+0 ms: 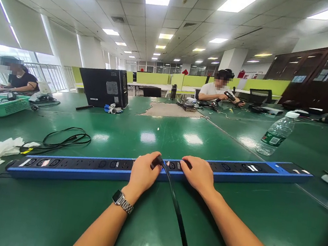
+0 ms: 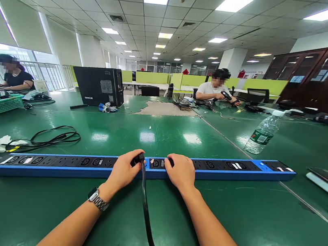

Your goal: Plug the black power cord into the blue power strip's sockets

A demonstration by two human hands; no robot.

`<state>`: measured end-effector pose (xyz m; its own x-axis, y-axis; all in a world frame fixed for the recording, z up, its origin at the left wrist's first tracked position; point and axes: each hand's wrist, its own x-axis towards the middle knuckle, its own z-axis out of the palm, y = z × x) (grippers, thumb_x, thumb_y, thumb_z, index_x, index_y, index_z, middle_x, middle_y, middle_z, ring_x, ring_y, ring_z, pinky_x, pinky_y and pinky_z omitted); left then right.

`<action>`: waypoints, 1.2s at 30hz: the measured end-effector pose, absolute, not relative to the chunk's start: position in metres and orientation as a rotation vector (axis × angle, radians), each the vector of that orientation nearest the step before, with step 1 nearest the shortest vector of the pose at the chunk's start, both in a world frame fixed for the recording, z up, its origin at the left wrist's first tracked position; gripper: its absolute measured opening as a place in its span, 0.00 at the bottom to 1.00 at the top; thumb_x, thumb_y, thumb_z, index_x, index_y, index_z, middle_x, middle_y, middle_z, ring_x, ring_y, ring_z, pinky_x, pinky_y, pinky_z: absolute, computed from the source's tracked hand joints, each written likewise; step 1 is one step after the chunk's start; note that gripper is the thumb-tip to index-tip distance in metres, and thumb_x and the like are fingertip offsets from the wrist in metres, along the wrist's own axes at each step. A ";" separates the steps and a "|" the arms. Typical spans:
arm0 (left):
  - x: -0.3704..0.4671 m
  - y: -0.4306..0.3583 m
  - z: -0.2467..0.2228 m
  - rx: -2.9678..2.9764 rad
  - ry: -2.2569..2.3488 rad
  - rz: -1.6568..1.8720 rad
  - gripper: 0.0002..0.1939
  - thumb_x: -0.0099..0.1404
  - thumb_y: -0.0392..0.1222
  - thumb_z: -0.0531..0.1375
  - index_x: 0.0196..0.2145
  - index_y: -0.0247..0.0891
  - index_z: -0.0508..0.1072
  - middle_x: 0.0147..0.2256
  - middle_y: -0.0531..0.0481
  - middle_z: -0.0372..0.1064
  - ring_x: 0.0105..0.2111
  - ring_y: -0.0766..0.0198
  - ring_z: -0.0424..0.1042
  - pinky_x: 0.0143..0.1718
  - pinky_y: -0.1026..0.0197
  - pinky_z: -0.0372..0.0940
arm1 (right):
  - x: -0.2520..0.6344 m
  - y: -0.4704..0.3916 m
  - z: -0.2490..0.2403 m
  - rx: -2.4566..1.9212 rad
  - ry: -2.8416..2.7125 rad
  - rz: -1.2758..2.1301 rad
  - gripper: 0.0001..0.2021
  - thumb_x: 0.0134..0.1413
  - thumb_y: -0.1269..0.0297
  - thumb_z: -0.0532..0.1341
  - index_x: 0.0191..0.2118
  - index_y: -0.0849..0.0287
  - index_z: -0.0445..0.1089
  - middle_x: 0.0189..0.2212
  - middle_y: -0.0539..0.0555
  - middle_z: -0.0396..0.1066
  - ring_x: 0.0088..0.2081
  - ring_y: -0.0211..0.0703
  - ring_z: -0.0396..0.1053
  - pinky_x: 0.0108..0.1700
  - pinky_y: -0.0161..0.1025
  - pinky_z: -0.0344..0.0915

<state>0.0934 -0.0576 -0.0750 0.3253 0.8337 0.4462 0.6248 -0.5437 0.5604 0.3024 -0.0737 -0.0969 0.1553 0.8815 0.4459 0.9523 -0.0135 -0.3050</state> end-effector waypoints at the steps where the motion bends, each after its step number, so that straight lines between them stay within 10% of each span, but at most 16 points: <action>1: 0.094 -0.058 -0.076 2.309 1.320 1.037 0.15 0.63 0.40 0.59 0.48 0.45 0.74 0.38 0.49 0.77 0.39 0.58 0.73 0.44 0.56 0.66 | 0.303 -0.074 -0.097 -1.907 -1.741 -0.178 0.16 0.60 0.57 0.52 0.42 0.56 0.75 0.42 0.54 0.77 0.46 0.48 0.71 0.51 0.45 0.59; 36: 0.089 -0.051 -0.071 2.255 1.369 0.976 0.17 0.63 0.34 0.60 0.50 0.43 0.73 0.41 0.50 0.77 0.39 0.60 0.74 0.44 0.59 0.66 | 0.303 -0.074 -0.096 -1.923 -1.743 -0.175 0.15 0.61 0.58 0.52 0.42 0.56 0.75 0.43 0.53 0.77 0.47 0.47 0.71 0.51 0.44 0.59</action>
<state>0.0895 -0.0510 -0.0712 0.3049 0.8714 0.3843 0.6473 -0.4856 0.5875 0.3026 -0.0739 -0.0963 0.1576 0.8856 0.4369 0.9547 -0.0234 -0.2968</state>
